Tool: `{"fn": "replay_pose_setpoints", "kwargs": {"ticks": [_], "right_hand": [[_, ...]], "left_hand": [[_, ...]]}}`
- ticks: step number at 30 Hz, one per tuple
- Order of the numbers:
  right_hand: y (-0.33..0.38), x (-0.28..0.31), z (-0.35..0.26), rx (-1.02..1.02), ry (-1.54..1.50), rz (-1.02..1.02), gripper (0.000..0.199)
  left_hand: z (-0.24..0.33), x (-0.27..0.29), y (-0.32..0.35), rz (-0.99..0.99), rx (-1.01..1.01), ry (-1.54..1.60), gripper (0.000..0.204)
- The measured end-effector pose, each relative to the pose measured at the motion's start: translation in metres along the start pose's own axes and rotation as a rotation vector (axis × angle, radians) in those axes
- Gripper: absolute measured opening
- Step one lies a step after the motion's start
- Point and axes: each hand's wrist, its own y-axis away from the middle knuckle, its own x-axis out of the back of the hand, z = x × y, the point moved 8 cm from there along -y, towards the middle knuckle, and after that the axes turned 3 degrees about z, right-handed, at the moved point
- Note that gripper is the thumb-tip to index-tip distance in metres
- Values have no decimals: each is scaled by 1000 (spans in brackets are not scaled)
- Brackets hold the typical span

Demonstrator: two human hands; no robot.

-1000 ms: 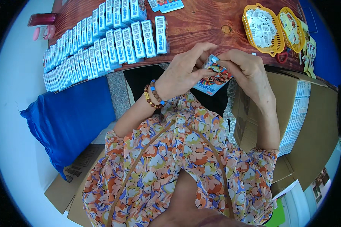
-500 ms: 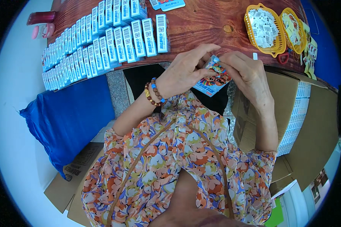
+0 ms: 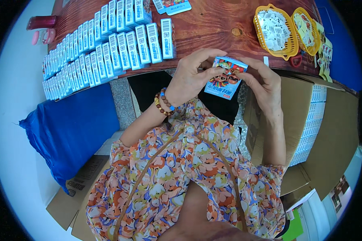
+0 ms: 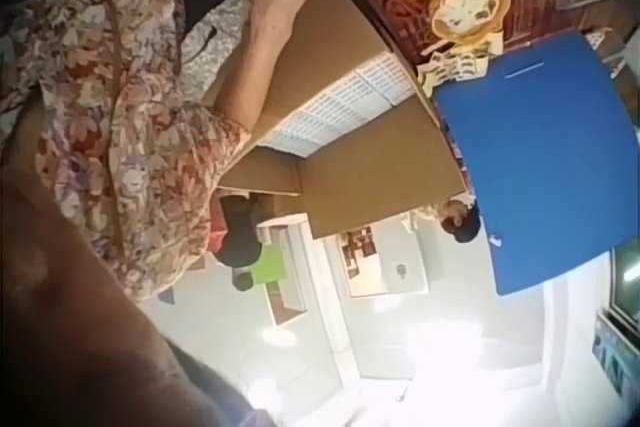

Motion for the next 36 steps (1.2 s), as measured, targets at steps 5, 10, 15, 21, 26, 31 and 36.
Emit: {"fn": "replay_pose_setpoints", "kwargs": {"ticks": [5,10,15,21,26,31,36], "right_hand": [[1,-1,-27,293,207,-3,27],[-7,0,-22,226,95,-106,24],[-6,-9,1,26,14,-66,26],[-39,-16,-6,84,-133,-92,38],[-64,-52,-4,98,-52,-170,48],[-128,-51,-3,172,307,-4,39],[-219,-90,-39,195,685,42,58]], "left_hand": [[6,1,-1,35,-79,-10,38],[28,3,3,19,-265,-245,34],[43,-1,3,91,-338,-332,25],[85,11,9,278,-399,-652,16],[103,43,-12,491,-565,-1257,18],[101,51,-19,496,-496,-1416,31],[87,43,-15,418,-489,-1375,37]]}}
